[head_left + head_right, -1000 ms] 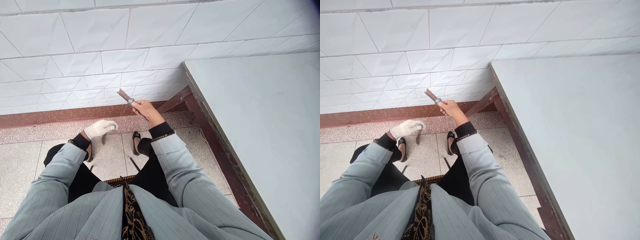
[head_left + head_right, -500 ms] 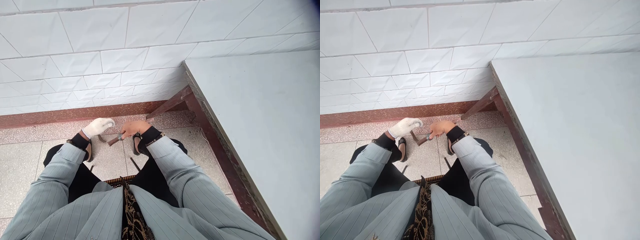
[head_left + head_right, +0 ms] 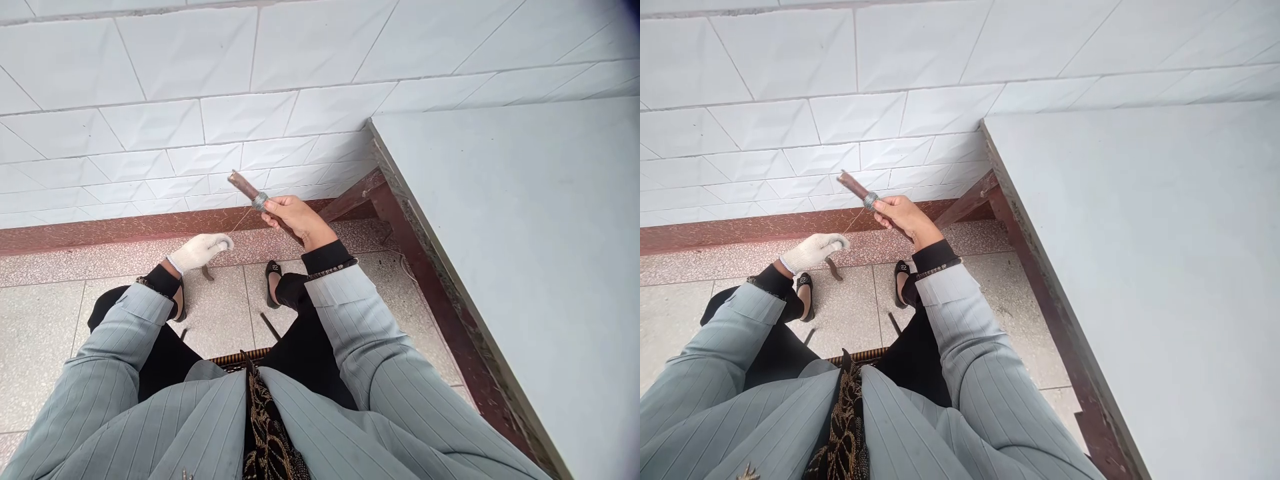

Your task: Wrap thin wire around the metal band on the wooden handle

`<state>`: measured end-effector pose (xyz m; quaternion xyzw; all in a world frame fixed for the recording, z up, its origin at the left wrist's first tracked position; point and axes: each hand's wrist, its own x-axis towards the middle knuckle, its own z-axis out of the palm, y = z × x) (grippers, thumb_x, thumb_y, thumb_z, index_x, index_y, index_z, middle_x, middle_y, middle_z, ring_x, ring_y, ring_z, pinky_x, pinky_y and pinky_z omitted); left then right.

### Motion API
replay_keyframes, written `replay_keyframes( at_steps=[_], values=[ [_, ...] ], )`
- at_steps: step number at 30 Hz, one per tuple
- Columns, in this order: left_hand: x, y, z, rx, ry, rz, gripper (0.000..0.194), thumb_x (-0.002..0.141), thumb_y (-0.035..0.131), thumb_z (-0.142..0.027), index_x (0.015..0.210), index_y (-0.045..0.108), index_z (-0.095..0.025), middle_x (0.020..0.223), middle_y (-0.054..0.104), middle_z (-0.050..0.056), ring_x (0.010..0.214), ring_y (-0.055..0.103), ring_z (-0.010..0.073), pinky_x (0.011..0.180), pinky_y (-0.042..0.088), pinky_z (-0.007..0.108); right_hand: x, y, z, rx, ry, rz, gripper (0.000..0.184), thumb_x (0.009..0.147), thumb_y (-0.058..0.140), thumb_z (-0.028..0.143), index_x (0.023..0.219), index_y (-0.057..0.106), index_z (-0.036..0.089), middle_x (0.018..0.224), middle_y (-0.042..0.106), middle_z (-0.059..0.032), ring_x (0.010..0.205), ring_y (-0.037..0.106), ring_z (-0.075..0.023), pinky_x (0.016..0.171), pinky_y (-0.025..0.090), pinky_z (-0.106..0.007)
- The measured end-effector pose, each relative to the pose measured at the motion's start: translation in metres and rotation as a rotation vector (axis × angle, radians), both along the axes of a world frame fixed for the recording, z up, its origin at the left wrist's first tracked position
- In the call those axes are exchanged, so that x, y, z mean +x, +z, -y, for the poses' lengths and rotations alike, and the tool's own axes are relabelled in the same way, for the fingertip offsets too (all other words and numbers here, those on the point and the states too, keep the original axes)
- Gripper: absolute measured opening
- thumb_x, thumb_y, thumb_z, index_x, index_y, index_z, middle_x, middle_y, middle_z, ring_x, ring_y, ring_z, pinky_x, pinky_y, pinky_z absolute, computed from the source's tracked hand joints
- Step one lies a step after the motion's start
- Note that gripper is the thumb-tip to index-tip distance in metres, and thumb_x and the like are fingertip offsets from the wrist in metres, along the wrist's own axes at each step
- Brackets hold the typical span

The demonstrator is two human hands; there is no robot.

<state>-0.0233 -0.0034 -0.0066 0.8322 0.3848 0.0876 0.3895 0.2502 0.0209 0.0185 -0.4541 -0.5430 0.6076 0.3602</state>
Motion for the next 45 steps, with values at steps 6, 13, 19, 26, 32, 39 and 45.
replay_keyframes(
  at_steps=[6,13,19,26,32,39,45],
  values=[
    [0.005,0.001,0.005,-0.03,-0.135,-0.012,0.039,0.101,0.04,-0.042,0.112,0.069,-0.02,0.101,0.074,0.003,0.085,0.066,0.0163,0.085,0.051,0.029,-0.01,-0.016,-0.009,0.015,-0.165,0.524,0.034,0.098,0.063,0.043,0.08,0.063,0.015,0.07,0.064,-0.0035,0.054,0.049,-0.0097,0.052,0.035,-0.025],
    [-0.001,-0.002,-0.002,0.048,-0.079,-0.068,0.039,0.102,0.038,-0.042,0.112,0.069,-0.021,0.11,0.075,0.003,0.097,0.069,0.0183,0.094,0.05,0.031,-0.029,-0.013,-0.005,0.123,0.349,1.292,0.039,0.096,0.062,0.042,0.109,0.077,0.008,0.113,0.074,-0.0201,0.101,0.068,-0.0288,0.071,0.04,-0.031],
    [-0.009,-0.001,-0.005,0.013,-0.029,-0.076,0.037,0.101,0.04,-0.04,0.114,0.07,-0.021,0.12,0.075,0.003,0.11,0.068,0.0187,0.102,0.048,0.032,-0.048,-0.013,0.014,-0.082,0.988,0.952,0.032,0.093,0.066,0.039,0.1,0.078,0.01,0.074,0.069,-0.0059,0.065,0.058,-0.0157,0.064,0.039,-0.028],
    [-0.012,-0.001,-0.005,-0.049,-0.023,0.008,0.041,0.101,0.041,-0.044,0.117,0.068,-0.018,0.116,0.074,0.007,0.105,0.068,0.019,0.097,0.051,0.033,-0.022,0.012,0.014,0.014,0.831,0.425,0.02,0.084,0.071,0.034,0.084,0.071,0.014,0.065,0.059,0.0037,0.058,0.049,-0.0084,0.059,0.036,-0.023],
    [-0.002,0.005,-0.001,-0.039,-0.038,-0.001,0.038,0.102,0.039,-0.041,0.113,0.067,-0.018,0.11,0.072,0.005,0.098,0.066,0.0171,0.095,0.049,0.032,-0.001,0.013,0.006,-0.034,0.054,-0.009,0.043,0.088,0.072,0.057,0.081,0.059,0.017,0.066,0.057,0.0017,0.051,0.041,-0.0066,0.048,0.033,-0.021],
    [0.002,0.022,0.008,0.103,-0.134,-0.197,0.038,0.103,0.036,-0.036,0.118,0.066,-0.02,0.113,0.075,0.005,0.099,0.069,0.0182,0.09,0.048,0.03,-0.004,-0.001,0.004,-0.062,-0.151,0.053,0.043,0.091,0.072,0.053,0.075,0.055,0.017,0.066,0.054,0.0001,0.05,0.041,-0.0073,0.047,0.031,-0.022],
    [0.004,0.027,0.013,0.309,-0.176,-0.324,0.037,0.105,0.035,-0.037,0.116,0.067,-0.021,0.107,0.076,0.004,0.094,0.07,0.018,0.08,0.047,0.027,-0.016,-0.015,-0.002,0.062,-0.066,0.746,0.033,0.096,0.063,0.043,0.08,0.065,0.015,0.076,0.067,-0.0074,0.063,0.056,-0.014,0.059,0.037,-0.027]
  ],
)
